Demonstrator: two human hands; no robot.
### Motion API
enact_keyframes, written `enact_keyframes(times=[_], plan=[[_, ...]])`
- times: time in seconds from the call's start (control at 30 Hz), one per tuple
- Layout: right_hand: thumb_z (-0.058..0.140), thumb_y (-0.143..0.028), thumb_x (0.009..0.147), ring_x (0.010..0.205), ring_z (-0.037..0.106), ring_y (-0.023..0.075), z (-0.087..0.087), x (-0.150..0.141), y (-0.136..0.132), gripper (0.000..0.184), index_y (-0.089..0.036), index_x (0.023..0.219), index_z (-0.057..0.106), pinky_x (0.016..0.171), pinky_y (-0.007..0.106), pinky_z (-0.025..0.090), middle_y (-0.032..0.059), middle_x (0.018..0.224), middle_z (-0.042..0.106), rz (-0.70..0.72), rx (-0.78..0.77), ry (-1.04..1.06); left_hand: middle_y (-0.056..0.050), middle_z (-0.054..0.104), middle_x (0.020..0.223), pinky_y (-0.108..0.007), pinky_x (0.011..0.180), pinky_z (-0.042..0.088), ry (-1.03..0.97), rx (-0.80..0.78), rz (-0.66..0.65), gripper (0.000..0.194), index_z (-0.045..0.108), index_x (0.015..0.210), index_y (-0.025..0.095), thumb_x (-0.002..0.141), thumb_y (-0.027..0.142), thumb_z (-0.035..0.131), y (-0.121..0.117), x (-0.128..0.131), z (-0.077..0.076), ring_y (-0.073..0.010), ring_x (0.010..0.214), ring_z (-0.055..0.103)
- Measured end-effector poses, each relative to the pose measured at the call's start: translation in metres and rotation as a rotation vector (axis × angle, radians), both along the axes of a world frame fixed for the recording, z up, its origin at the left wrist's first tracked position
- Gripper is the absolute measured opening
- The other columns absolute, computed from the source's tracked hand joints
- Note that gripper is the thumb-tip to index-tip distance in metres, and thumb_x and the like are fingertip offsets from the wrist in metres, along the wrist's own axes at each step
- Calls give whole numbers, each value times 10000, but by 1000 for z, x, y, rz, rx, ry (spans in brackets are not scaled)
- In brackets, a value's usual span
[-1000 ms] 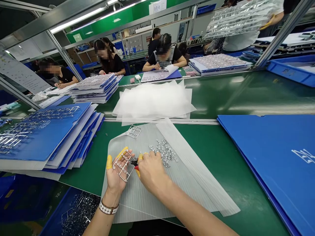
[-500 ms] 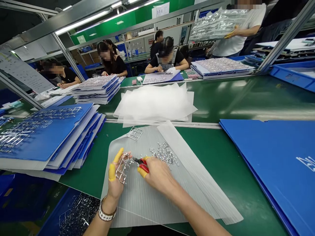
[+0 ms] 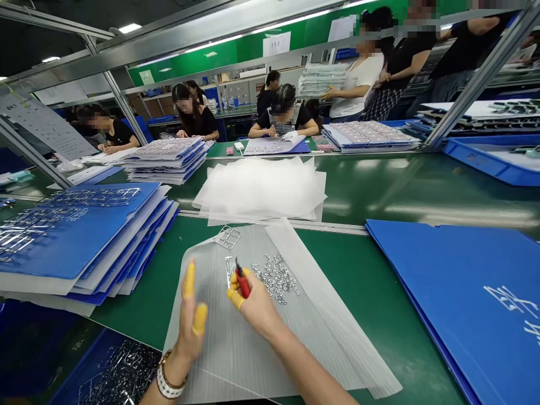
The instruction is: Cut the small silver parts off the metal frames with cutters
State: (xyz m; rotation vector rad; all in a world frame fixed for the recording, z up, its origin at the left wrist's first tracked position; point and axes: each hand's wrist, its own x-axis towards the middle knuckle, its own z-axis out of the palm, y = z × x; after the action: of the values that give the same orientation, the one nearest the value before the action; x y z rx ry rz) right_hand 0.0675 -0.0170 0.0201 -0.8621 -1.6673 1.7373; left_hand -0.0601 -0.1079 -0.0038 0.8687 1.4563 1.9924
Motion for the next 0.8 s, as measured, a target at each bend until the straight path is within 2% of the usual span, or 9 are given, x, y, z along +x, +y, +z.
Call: enact_keyframes(times=[0.07,0.13,0.2,0.3,0.4,0.53,0.6,0.7,0.8], plan=[[514,-230,772,737,526,168,-3,2,-6,148,-194,913,492,677,307,420,31,834,562,33,327,-117,-63,278,1500,-451,1067,229,-314,-94,-41,648,391,1365,317,779,532,565,5,-9,3,-314,1303,352],[461,-137,764,786,516,185,-7,2,-14,162,-194,908,506,725,330,412,47,860,572,96,627,-214,-115,359,1451,-490,999,324,-561,-139,-178,662,339,1391,304,815,617,431,9,-16,5,-317,1189,489],[448,-71,723,838,503,201,-11,-1,-24,215,-192,887,516,759,347,403,57,891,580,178,845,-277,-138,427,1399,-488,971,361,-679,-107,-270,692,330,1396,288,812,652,394,11,-19,5,-305,1129,540],[443,-34,704,897,490,221,-17,-8,-37,261,-188,896,529,796,372,394,72,950,588,307,1041,-337,-122,458,1379,-466,958,385,-749,-66,-287,678,349,1383,296,807,647,421,13,-17,4,-292,1098,565],[398,-32,776,949,485,220,-18,-12,-45,284,-195,964,534,845,388,375,78,1008,586,386,1140,-309,-131,524,1312,-471,900,430,-829,-113,-332,645,395,1354,268,813,616,447,16,-14,1,-300,1020,611],[488,-175,797,954,480,242,-10,-6,-46,250,-188,1044,525,836,397,374,86,1032,576,344,1126,-318,-185,632,1142,-431,868,453,-858,-141,-349,611,490,1266,140,830,567,459,18,-14,-2,-298,979,629],[537,-259,783,919,485,254,-2,-3,-41,278,-175,1047,532,799,393,382,96,1008,576,283,1090,-415,-197,641,1125,-423,871,456,-837,-110,-279,648,550,1196,111,820,622,417,17,-15,0,-295,989,623],[512,-291,827,856,507,257,10,-2,-29,220,-157,993,571,749,385,380,105,931,589,197,1067,-661,-192,637,1144,-427,893,449,-767,-65,-193,714,623,1104,106,790,695,369,15,-12,5,-298,1015,609],[512,-336,851,831,530,276,18,-8,-21,222,-152,926,611,722,391,374,108,871,606,185,1082,-860,-182,646,1134,-414,941,417,-665,-38,-150,724,653,1070,111,787,707,354,14,-6,6,-289,1017,609]])
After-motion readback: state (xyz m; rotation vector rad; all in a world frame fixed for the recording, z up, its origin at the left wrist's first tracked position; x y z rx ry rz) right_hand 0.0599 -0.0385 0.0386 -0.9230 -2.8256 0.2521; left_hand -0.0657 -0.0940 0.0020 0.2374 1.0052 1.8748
